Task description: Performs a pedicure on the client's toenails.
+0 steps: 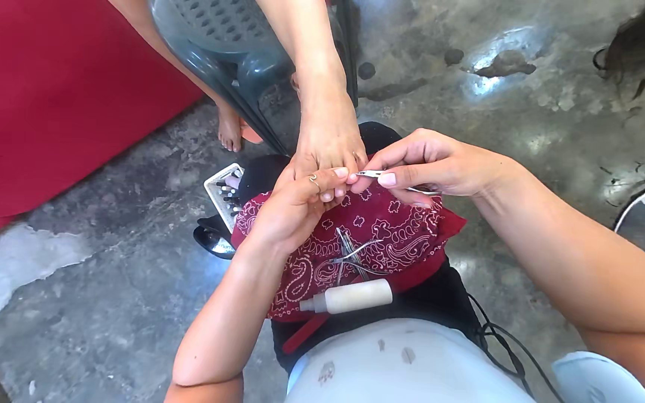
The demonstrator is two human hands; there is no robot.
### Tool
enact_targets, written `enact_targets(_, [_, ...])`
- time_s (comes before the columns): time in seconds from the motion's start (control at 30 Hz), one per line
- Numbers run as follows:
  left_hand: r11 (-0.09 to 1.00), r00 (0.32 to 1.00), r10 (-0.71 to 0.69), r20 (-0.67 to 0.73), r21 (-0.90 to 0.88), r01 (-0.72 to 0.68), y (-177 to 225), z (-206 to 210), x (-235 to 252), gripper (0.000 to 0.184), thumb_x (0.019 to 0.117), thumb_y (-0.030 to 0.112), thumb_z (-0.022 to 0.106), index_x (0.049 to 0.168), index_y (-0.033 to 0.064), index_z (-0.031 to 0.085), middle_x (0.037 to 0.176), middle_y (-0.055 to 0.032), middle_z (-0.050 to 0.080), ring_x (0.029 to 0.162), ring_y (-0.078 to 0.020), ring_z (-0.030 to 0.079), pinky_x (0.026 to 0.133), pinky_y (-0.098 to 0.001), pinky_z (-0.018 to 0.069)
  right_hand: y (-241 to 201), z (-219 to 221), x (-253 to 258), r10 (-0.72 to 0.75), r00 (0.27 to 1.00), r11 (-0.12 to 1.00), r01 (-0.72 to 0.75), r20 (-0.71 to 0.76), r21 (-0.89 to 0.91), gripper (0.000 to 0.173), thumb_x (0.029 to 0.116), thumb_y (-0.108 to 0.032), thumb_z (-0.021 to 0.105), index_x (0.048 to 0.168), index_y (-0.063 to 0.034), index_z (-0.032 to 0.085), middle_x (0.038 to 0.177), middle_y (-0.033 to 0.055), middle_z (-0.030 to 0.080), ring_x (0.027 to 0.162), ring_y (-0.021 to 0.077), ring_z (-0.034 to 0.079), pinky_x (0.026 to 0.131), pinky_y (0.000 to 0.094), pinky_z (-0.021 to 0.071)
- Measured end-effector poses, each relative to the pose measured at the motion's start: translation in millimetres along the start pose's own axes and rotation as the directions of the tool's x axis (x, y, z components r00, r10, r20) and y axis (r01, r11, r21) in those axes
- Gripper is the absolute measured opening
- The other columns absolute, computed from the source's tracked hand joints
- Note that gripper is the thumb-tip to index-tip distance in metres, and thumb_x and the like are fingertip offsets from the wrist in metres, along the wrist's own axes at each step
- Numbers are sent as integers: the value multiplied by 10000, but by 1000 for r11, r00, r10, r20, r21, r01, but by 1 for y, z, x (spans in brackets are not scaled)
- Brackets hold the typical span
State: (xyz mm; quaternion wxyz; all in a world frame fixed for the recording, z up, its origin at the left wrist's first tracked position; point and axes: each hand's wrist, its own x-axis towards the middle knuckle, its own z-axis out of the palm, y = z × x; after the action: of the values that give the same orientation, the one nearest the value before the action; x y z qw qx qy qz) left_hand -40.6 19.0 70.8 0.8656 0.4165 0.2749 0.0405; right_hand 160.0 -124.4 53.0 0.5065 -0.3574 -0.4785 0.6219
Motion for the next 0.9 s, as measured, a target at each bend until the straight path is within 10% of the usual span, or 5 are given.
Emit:
enact_targets(0.27, [1000, 1000, -3, -23, 24, 3, 0, 4, 1, 207, 946, 41, 555, 1136, 122, 544, 866, -31, 664, 763, -99, 651, 773, -276, 577, -27, -7, 15, -68, 996, 976, 77, 52, -203, 248, 1040, -80, 478, 971, 20, 694, 573, -81, 515, 423, -45, 415, 375, 120, 342])
enact_targets(0.43, [1000, 998, 5, -57, -2, -5, -5, 14, -3, 134, 936, 68, 578, 1039, 144, 617, 808, -5, 640, 723, -86, 627, 746, -281, 571, -33, 43, 33, -422, 766, 905, 383, -485, -183, 234, 1090, -117, 377, 1038, -27, 588, 628, -36, 535, 498, 58, 507, 475, 227, 486])
enact_targets(0.6, [999, 998, 34, -57, -6, -34, -5, 19, -8, 171, 961, 64, 571, 1116, 133, 593, 844, -24, 657, 677, -55, 612, 655, -206, 546, 9, 84, -1, -307, 923, 886, 190, -230, -422, 232, 1049, -134, 518, 917, 10, 644, 637, -12, 593, 530, 13, 559, 485, 166, 494])
enact_targets(0.9, [999, 991, 25, -133, 24, -22, -8, 28, -6, 221, 915, 78, 615, 1103, 181, 559, 795, 19, 606, 693, -71, 602, 723, -281, 565, 7, 86, -25, -384, 797, 516, -234, -466, -824, 303, 1024, -136, 506, 1212, 16, 688, 667, -34, 598, 520, -1, 482, 467, 175, 404])
